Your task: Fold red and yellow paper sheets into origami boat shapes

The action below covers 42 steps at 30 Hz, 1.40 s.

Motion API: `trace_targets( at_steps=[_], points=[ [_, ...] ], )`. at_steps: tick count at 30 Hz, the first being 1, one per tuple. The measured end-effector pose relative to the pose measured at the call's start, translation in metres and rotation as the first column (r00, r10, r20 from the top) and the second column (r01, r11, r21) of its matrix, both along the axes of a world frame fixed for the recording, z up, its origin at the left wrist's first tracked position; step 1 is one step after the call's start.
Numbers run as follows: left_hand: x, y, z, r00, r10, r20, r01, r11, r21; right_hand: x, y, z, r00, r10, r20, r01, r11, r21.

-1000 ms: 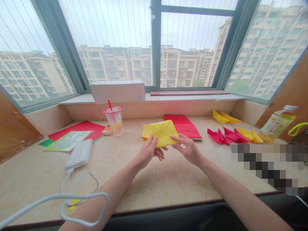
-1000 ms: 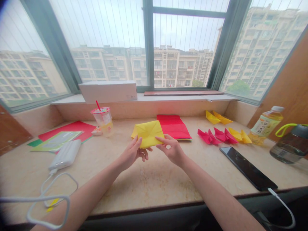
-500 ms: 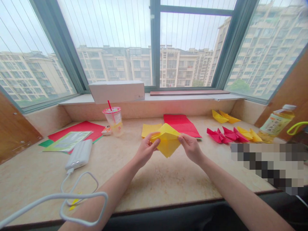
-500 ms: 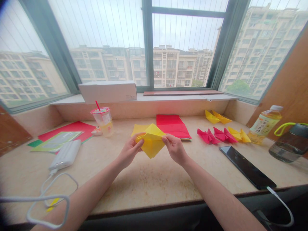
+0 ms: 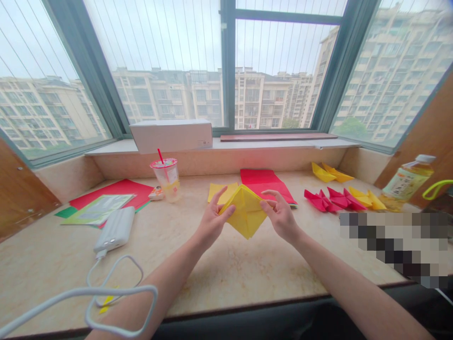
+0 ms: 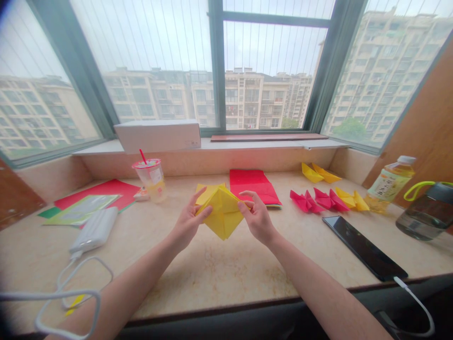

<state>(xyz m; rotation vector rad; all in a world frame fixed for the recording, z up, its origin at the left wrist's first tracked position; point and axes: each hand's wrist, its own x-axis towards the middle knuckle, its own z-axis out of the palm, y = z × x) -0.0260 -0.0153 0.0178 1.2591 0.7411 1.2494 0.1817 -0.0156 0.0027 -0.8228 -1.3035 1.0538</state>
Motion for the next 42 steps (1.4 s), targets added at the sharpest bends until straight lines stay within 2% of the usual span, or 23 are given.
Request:
trace_targets(
  at_steps=[5, 10, 15, 18, 20, 21, 22, 24, 26, 29, 33, 36, 39, 42],
  points=[
    [-0.005, 0.0, 0.001, 0.985, -0.101, -0.14, 0.092, 0.993, -0.068, 0.002, 0.001, -0.001, 1.0, 0.014, 0.012, -0.014, 1.0, 0.016],
    [-0.001, 0.004, -0.007, 0.986, -0.059, -0.154, 0.057, 0.998, -0.016, 0.003, 0.006, -0.005, 0.999, 0.053, 0.006, -0.053, 0.998, -0.026],
    [-0.001, 0.005, -0.009, 0.973, -0.081, -0.214, 0.088, 0.996, 0.024, 0.002, 0.006, -0.005, 0.997, 0.079, 0.025, -0.077, 0.995, -0.059],
    [-0.001, 0.004, -0.01, 0.969, 0.048, -0.244, -0.022, 0.994, 0.11, 0.0, 0.005, -0.004, 0.998, 0.058, -0.011, -0.058, 0.996, -0.074],
    [-0.002, 0.003, -0.012, 0.936, 0.207, -0.287, -0.132, 0.957, 0.259, 0.0, 0.005, -0.005, 0.998, 0.063, -0.024, -0.065, 0.994, -0.088],
    [-0.003, 0.003, -0.013, 0.907, 0.264, -0.328, -0.141, 0.924, 0.354, -0.001, 0.006, -0.005, 0.997, 0.07, -0.024, -0.072, 0.993, -0.092],
    [-0.004, 0.002, -0.014, 0.874, 0.299, -0.383, -0.108, 0.888, 0.447, -0.001, 0.006, -0.006, 0.997, 0.08, -0.021, -0.081, 0.992, -0.093],
    [-0.005, 0.001, -0.017, 0.802, 0.313, -0.509, 0.036, 0.825, 0.564, 0.0, 0.007, -0.008, 0.996, 0.09, -0.024, -0.092, 0.992, -0.09],
    [-0.006, 0.0, -0.019, 0.747, 0.302, -0.592, 0.141, 0.798, 0.585, 0.0, 0.008, -0.008, 0.995, 0.082, -0.05, -0.087, 0.991, -0.098],
    [-0.006, 0.0, -0.022, 0.731, 0.324, -0.601, 0.149, 0.783, 0.604, 0.0, 0.007, -0.008, 0.991, 0.091, -0.095, -0.103, 0.986, -0.129],
    [-0.004, 0.003, -0.024, 0.726, 0.453, -0.518, 0.026, 0.734, 0.679, -0.003, 0.004, -0.006, 0.974, 0.19, -0.124, -0.202, 0.975, -0.095],
    [-0.005, 0.004, -0.024, 0.699, 0.544, -0.464, -0.077, 0.703, 0.707, -0.008, 0.0, -0.006, 0.945, 0.32, -0.059, -0.324, 0.944, -0.069],
    [-0.005, 0.004, -0.025, 0.688, 0.584, -0.43, -0.111, 0.671, 0.733, -0.012, -0.003, -0.008, 0.913, 0.404, 0.063, -0.394, 0.91, -0.132],
    [-0.004, 0.003, -0.025, 0.669, 0.608, -0.428, -0.108, 0.649, 0.753, -0.012, -0.004, -0.011, 0.905, 0.412, 0.111, -0.394, 0.907, -0.15]
  ],
)
